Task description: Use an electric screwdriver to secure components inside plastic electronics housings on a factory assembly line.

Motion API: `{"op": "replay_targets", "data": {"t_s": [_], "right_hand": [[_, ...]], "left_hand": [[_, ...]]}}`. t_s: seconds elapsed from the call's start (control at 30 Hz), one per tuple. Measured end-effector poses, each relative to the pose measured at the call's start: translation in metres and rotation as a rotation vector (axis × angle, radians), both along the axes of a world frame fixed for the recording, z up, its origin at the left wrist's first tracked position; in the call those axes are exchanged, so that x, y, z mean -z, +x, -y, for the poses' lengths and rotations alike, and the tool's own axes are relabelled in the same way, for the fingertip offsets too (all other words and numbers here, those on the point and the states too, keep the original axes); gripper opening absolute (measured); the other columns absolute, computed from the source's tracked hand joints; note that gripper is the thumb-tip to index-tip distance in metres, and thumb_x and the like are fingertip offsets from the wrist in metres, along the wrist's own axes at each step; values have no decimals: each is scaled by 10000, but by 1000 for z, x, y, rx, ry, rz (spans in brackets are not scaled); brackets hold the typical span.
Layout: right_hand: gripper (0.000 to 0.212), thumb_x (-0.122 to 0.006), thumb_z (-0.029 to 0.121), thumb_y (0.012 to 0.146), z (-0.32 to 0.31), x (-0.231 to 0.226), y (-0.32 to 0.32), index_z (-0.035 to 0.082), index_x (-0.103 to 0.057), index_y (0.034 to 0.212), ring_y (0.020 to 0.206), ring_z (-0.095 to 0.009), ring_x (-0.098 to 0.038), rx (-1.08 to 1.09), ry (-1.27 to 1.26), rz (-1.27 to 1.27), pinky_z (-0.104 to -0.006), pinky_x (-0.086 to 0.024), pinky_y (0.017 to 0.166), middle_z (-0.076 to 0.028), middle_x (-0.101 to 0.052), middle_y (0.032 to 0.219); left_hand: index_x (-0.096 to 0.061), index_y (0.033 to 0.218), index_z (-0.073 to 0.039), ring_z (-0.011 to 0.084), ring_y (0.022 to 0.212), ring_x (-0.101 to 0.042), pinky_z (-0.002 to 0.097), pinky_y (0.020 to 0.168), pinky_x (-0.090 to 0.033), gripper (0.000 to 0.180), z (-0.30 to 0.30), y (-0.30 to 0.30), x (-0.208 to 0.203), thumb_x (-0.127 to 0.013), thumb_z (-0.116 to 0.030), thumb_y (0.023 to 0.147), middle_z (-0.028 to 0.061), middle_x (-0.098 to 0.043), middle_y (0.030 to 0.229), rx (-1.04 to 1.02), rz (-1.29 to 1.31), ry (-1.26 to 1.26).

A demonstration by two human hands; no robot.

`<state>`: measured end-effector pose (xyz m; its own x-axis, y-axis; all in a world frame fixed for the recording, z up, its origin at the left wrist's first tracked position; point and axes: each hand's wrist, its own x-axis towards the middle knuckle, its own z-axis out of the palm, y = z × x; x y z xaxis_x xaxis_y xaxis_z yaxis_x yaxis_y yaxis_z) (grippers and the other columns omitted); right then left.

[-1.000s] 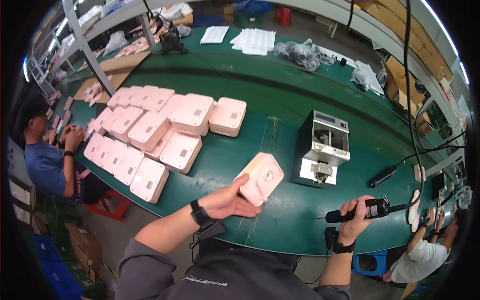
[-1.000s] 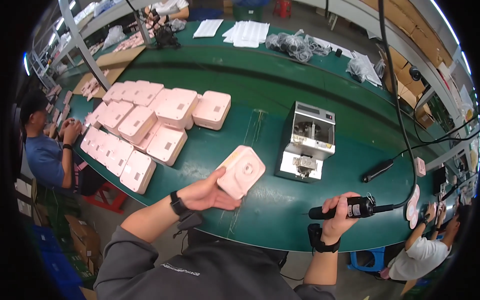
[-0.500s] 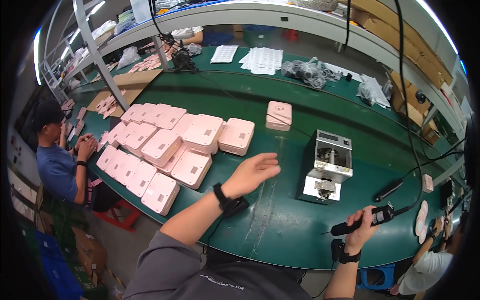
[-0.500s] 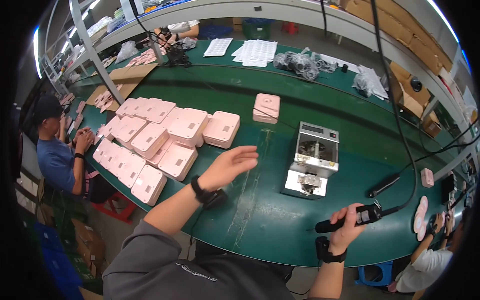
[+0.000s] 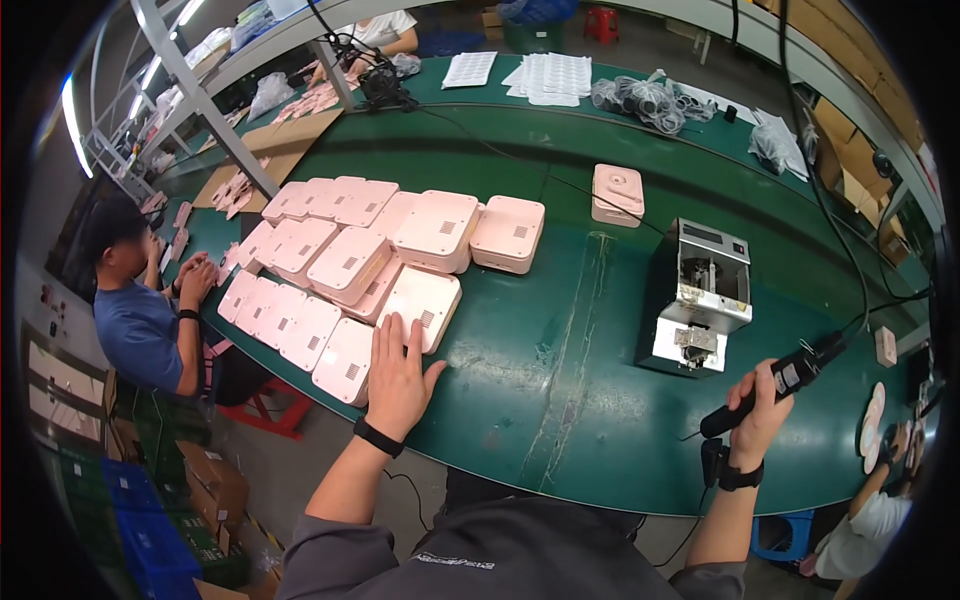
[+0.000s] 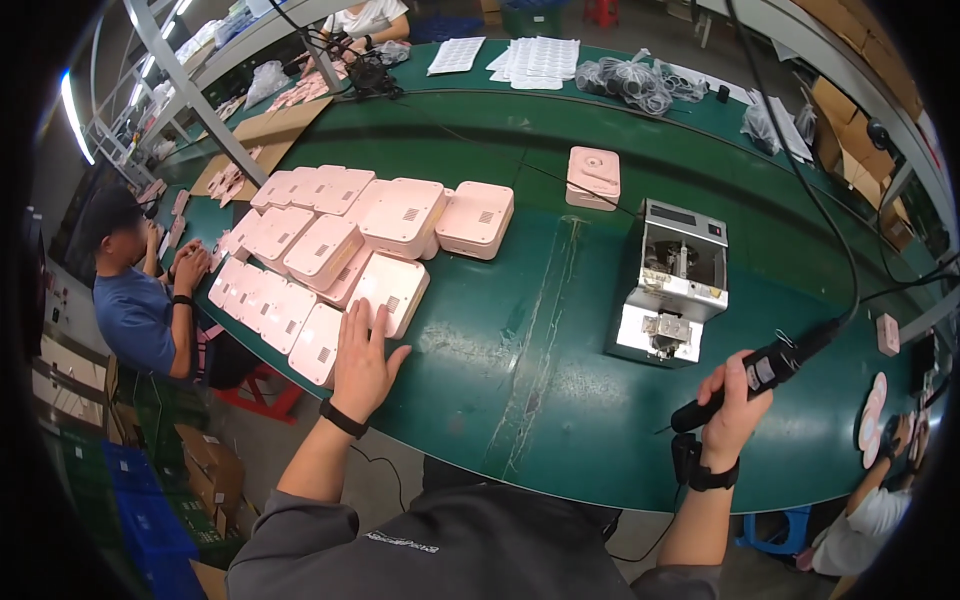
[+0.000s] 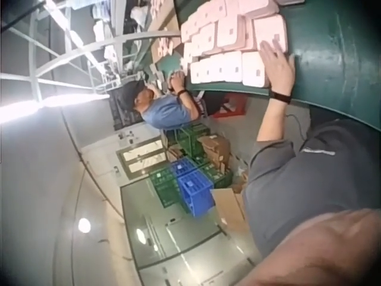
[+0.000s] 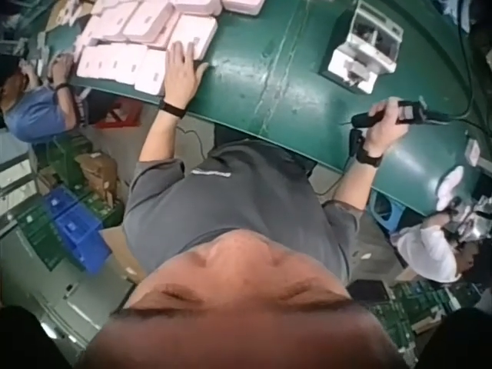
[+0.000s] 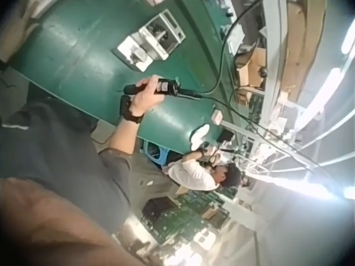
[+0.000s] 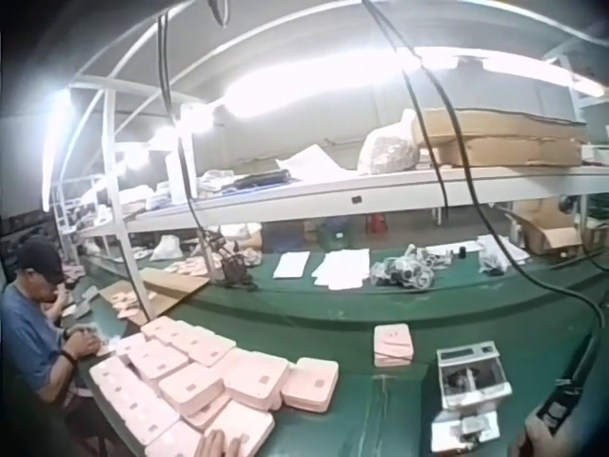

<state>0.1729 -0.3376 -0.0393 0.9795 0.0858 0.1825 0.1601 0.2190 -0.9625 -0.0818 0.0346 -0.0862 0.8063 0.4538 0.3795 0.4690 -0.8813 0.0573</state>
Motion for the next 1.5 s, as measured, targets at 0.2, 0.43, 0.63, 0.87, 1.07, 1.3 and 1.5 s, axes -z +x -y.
{"op": "replay_targets", "data": {"t_s": [0.2,0.43,0.63,0.87,1.07,1.3,1.5], "right_hand": [[213,-625,214,939,0,1,-17,29,-524,974,477,-140,-462,7,-47,82,-265,-395,476,-40,-483,647],[208,-638,181,918,-4,-3,-19,14,-526,972,484,-158,-495,25,-96,69,-280,-413,481,-58,-504,644],[185,-626,161,912,-4,-4,-20,14,-525,962,487,-164,-508,-3,-118,94,-287,-429,491,-62,-514,644],[168,-615,151,905,0,-4,-24,20,-517,939,490,-166,-515,6,-128,97,-292,-443,499,-63,-517,648],[175,-620,151,895,4,-6,-22,19,-512,936,499,-169,-522,28,-87,122,-301,-451,501,-66,-524,655],[201,-626,167,896,3,-11,-22,28,-505,977,524,-167,-530,-82,-85,146,-305,-458,524,-69,-526,660],[204,-560,230,948,-3,-56,-10,45,-498,1008,528,-157,-503,-149,73,183,-318,-443,545,-70,-521,663]], "left_hand": [[-529,1274,14,490,1333,-367,553,1126,-300,647,3,6,-8,-802,-297,777,321,-394,1414,36,-6,-75],[-551,1201,-5,496,1313,-381,558,1124,-288,591,4,17,-5,-823,-268,748,312,-397,1409,108,-42,-43],[-530,1196,-49,468,1296,-395,560,1115,-296,640,-12,25,-24,-857,-250,683,284,-422,1363,35,-34,-134],[-516,1208,-73,449,1272,-419,512,1095,-342,714,3,33,-24,-881,-162,601,269,-432,1354,77,-43,-216],[-547,1198,-76,446,1280,-433,488,1078,-387,704,66,40,-31,-874,-120,576,257,-437,1370,397,-43,-380],[-566,1308,-150,418,1266,-482,475,1050,-445,762,137,96,-17,-880,-168,614,206,-415,1405,910,-29,-511],[-525,1380,-185,410,1237,-502,444,1021,-479,815,141,112,-10,-876,-173,645,204,-353,1448,922,-149,-770]]}}
